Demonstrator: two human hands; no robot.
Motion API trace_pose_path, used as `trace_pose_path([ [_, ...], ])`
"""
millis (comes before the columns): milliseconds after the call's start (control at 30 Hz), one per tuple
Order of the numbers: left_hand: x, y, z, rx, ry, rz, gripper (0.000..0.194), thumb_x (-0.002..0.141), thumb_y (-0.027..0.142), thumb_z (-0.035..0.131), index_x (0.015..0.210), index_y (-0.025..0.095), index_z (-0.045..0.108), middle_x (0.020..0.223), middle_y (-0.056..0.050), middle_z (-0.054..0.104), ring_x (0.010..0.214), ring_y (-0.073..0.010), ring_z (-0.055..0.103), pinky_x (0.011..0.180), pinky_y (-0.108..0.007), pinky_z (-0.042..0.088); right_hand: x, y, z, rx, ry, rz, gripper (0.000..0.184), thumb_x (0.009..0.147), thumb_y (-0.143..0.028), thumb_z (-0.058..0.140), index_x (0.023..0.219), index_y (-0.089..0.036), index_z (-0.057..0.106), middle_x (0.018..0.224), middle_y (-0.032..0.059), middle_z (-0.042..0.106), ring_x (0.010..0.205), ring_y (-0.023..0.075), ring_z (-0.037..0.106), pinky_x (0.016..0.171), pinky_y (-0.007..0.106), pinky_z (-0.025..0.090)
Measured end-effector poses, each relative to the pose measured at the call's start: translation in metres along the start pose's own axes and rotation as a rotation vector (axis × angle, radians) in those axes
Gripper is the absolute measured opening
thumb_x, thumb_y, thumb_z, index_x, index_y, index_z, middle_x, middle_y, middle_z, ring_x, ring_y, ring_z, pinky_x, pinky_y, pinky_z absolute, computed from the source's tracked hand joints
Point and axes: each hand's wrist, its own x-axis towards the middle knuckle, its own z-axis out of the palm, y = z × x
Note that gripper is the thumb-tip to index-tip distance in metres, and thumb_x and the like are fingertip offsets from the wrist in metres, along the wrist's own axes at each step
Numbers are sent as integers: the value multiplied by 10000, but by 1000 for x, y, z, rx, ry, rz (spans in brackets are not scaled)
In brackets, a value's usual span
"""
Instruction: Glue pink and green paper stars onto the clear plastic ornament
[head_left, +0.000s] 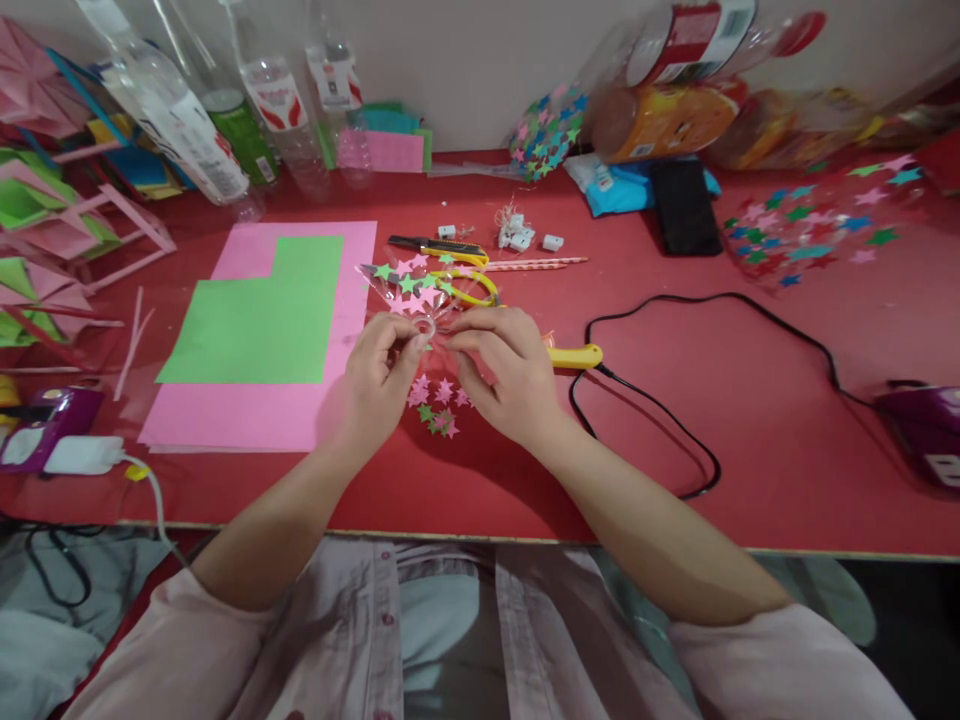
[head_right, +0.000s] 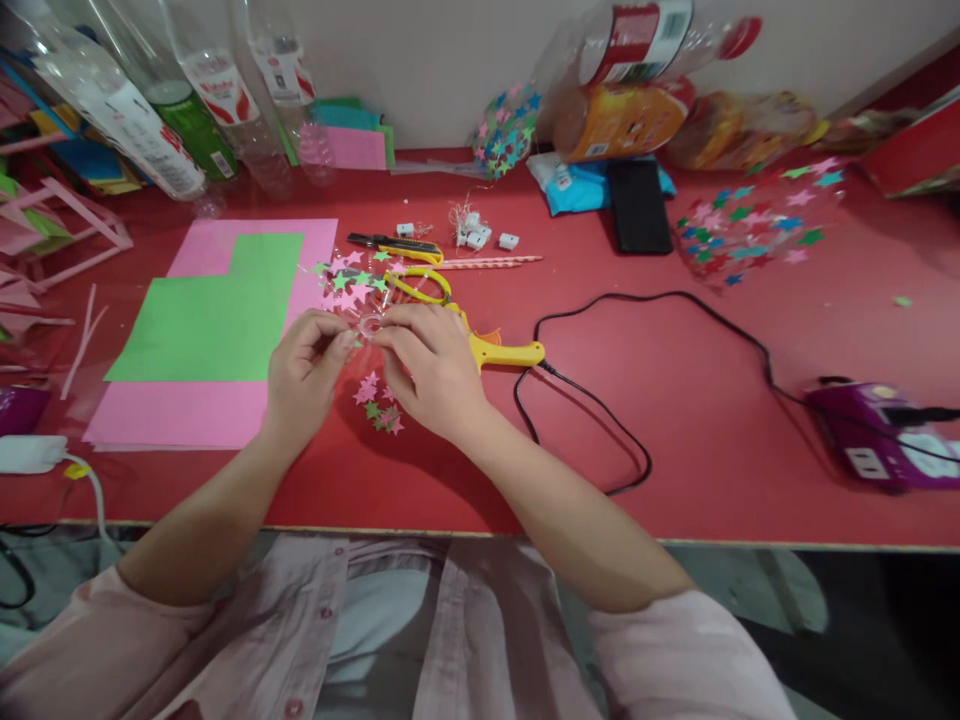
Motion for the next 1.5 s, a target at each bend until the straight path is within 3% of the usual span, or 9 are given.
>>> trace_pose_path([
  [333,-3,-1,-1,84,-72,169,134,935,244,436,870,212,549,882,-30,605,858,-147,561,786,-303,452,7,-7,8,-121,-23,113,82,888,-278,538,879,-232,605,1010,39,625,958,206,537,855,399,383],
  [567,-2,1,-9,238,-2,300,102,907,219,491,897,185,587,855,-40,648,803,-140,587,741,-286,467,10,-8,9,-109,-20,160,108,885,-250,507,801,-220,568,1041,48,609,1000,213,525,885,411,383],
  [667,-1,3,-14,276,91,345,100,893,198,505,842,191,590,779,-23,620,743,-134,567,689,-275,465,12,-7,7,-123,-18,188,110,891,-283,512,838,-231,593,1041,49,609,1013,217,529,910,419,375],
  [800,4,2,-19,309,188,308,62,862,220,556,896,210,607,912,-43,606,886,-171,572,806,-336,482,13,-5,5,-134,9,185,147,901,-313,505,984,-244,605,1055,58,606,1030,229,527,910,421,377],
  [933,8,-1,-20,271,117,230,161,834,215,593,995,216,591,1038,-57,600,1017,-191,563,913,-376,473,11,-3,2,-142,0,150,183,907,-304,494,1045,-239,595,1076,66,596,1050,239,525,924,434,366],
  [1167,7,-4,-18,206,96,135,159,799,162,610,955,190,596,969,-46,607,945,-163,578,789,-306,511,7,-5,4,-136,-84,34,197,901,-291,507,1068,-235,595,1114,63,589,1042,230,523,929,425,373],
  [1333,7,-2,-17,181,101,119,157,785,114,591,922,189,605,913,-27,621,860,-139,580,737,-274,505,9,-9,7,-210,-168,-4,352,898,-438,505,1194,-257,563,1283,81,511,1173,279,435,997,477,342],
  [1500,7,0,-21,179,111,126,126,798,115,565,891,188,609,868,-22,621,792,-129,566,706,-270,489,8,-7,9,-248,-167,-42,377,894,-482,499,1156,-226,585,1333,98,475,1215,286,405,1039,487,323],
])
